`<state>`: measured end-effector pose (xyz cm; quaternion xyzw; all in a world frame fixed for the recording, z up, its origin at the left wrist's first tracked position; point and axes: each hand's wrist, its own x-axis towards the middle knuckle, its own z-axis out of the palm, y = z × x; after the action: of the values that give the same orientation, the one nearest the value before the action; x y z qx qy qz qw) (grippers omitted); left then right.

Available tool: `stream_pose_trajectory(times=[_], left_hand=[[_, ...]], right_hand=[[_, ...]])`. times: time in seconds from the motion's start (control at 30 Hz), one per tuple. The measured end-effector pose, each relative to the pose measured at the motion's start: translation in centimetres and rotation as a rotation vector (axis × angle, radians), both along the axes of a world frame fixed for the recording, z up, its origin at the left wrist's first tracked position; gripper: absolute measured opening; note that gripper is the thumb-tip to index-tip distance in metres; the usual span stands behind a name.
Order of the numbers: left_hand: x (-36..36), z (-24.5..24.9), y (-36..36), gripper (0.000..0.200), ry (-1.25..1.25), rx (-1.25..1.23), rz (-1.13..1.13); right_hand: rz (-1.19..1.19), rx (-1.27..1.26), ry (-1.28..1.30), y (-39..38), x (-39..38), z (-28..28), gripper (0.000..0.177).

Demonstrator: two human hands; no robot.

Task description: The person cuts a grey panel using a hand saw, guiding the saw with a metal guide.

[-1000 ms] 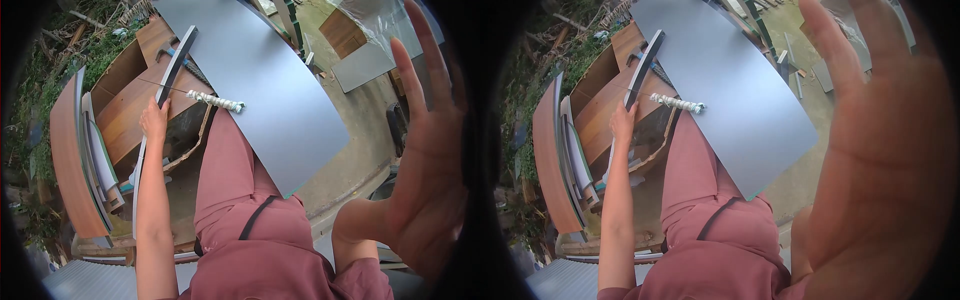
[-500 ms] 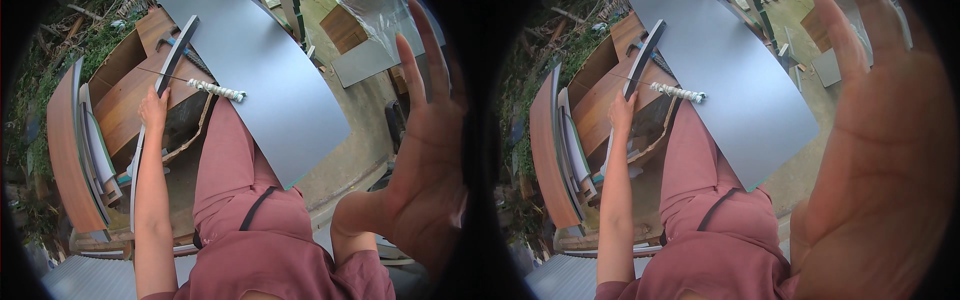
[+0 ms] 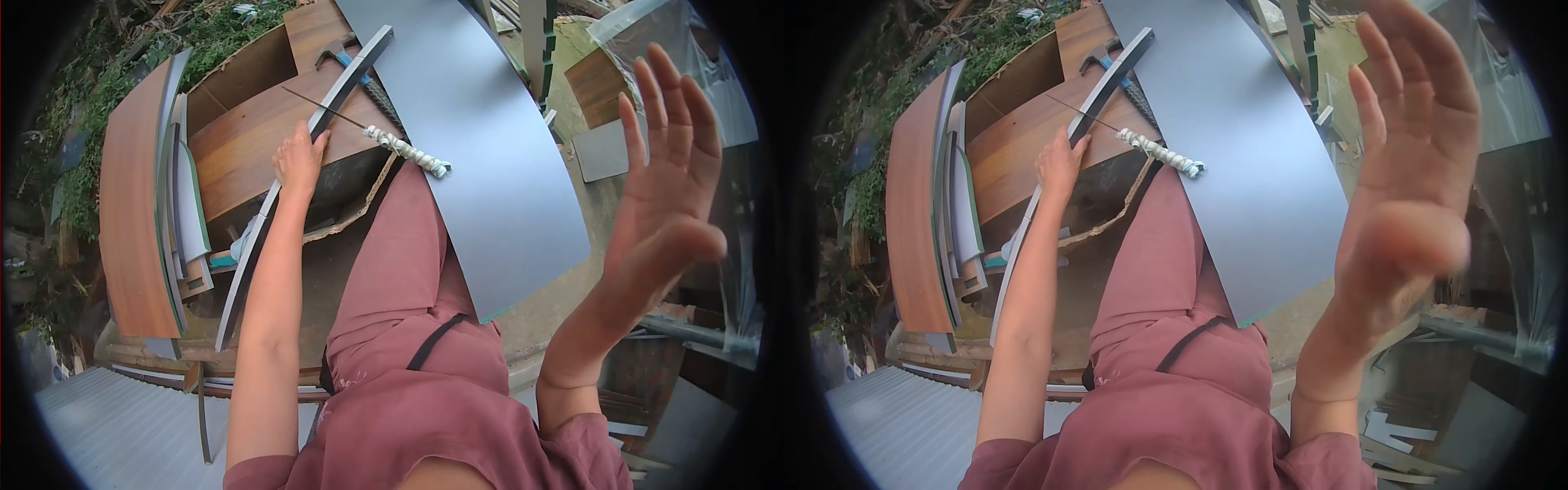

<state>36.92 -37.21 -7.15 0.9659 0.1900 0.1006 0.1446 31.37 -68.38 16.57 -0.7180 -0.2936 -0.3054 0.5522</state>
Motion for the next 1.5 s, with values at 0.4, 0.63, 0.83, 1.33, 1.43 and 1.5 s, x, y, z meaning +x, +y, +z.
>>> stream_pose_trajectory(times=[0.4,0.63,0.83,1.33,1.43,1.5], left_hand=[[0.1,-1.0,0.3,0.036,-0.099,-0.077,0.009],[0.0,-1.1,0.4,0.035,-0.127,-0.123,-0.004],[-0.2,-0.8,0.4,0.035,-0.141,-0.113,-0.003],[0.0,-0.8,0.4,0.036,-0.076,-0.102,0.006],[0.0,-0.6,0.3,0.037,-0.064,-0.089,0.010],[0.1,-0.5,0.4,0.038,-0.061,-0.073,0.009]], right_hand=[[-0.016,-1.283,0.345,10.6,7.3,-17.9,0.047],[-0.096,-1.251,0.324,6.8,4.2,-16.3,0.030],[-0.110,-1.255,0.328,8.8,5.0,-16.8,0.028],[-0.091,-1.178,0.391,5.3,2.5,-17.1,0.031],[-0.070,-1.178,0.336,9.2,5.2,-17.6,0.026],[-0.066,-1.145,0.316,12.7,7.7,-19.7,0.024]])
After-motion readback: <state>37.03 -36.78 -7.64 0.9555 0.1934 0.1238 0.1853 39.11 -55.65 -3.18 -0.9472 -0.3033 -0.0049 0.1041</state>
